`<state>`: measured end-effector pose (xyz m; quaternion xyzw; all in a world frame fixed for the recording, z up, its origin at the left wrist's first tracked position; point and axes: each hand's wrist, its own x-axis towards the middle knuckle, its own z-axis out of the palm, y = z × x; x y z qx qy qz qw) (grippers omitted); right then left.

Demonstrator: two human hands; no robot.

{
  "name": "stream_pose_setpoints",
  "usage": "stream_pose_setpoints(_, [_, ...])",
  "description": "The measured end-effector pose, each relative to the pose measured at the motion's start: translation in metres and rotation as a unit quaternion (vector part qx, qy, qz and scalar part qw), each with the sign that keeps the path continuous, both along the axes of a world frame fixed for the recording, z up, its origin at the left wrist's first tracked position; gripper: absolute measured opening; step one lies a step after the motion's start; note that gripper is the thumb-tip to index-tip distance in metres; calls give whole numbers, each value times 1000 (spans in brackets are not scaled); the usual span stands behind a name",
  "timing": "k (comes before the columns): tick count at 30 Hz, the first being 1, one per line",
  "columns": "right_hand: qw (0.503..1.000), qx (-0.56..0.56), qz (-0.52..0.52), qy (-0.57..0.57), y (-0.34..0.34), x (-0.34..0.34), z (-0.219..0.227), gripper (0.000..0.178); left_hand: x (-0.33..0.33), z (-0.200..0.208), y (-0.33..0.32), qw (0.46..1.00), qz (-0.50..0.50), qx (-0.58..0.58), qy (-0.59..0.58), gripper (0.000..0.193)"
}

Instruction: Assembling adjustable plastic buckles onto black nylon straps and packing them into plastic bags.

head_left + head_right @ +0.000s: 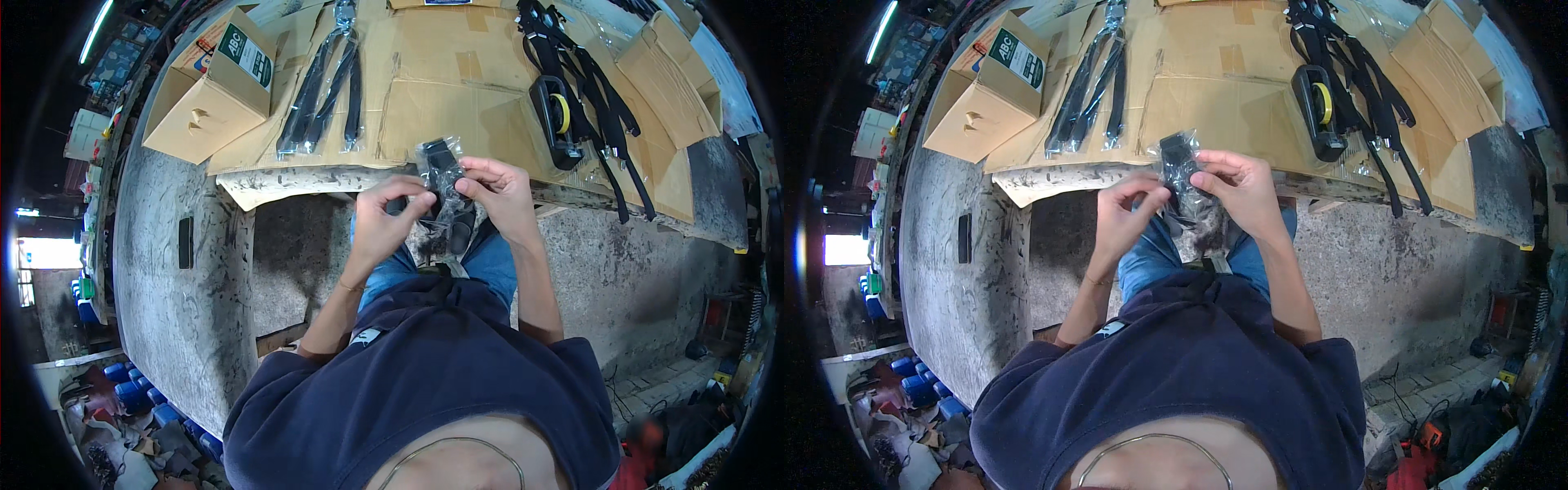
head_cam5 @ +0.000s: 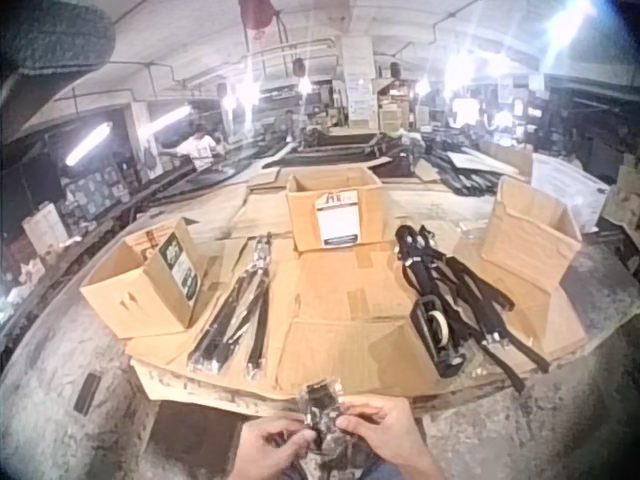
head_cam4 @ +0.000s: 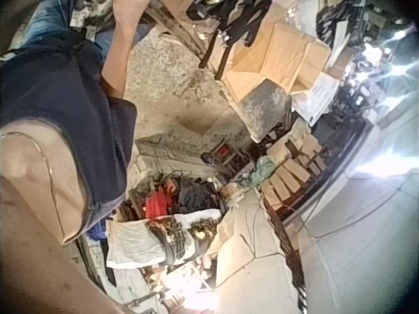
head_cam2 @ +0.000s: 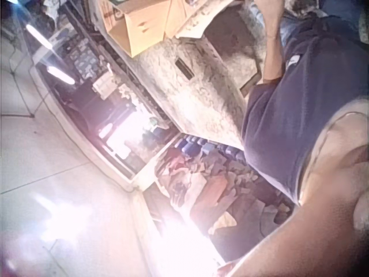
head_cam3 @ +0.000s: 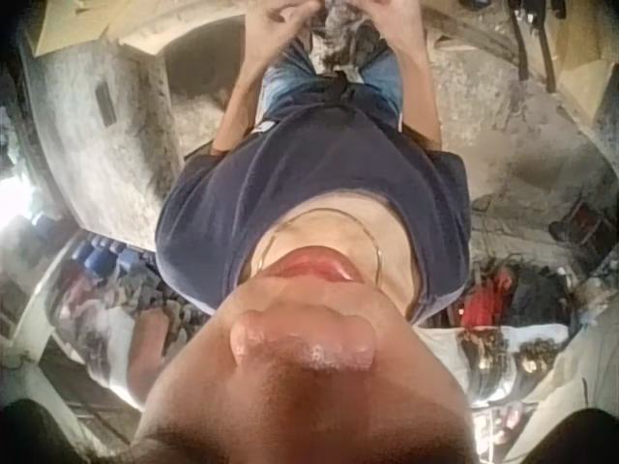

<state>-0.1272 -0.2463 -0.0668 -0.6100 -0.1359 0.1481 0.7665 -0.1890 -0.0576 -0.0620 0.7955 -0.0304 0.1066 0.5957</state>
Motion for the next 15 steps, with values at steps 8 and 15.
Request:
stream_pose_setpoints(8, [1000, 7, -11, -5, 2, -2, 5, 27, 15, 22, 3, 976, -70, -126, 161, 13])
stream_pose_setpoints(15, [998, -61, 25, 17, -10, 9, -5, 14, 13, 18, -11, 984, -16, -141, 111, 10])
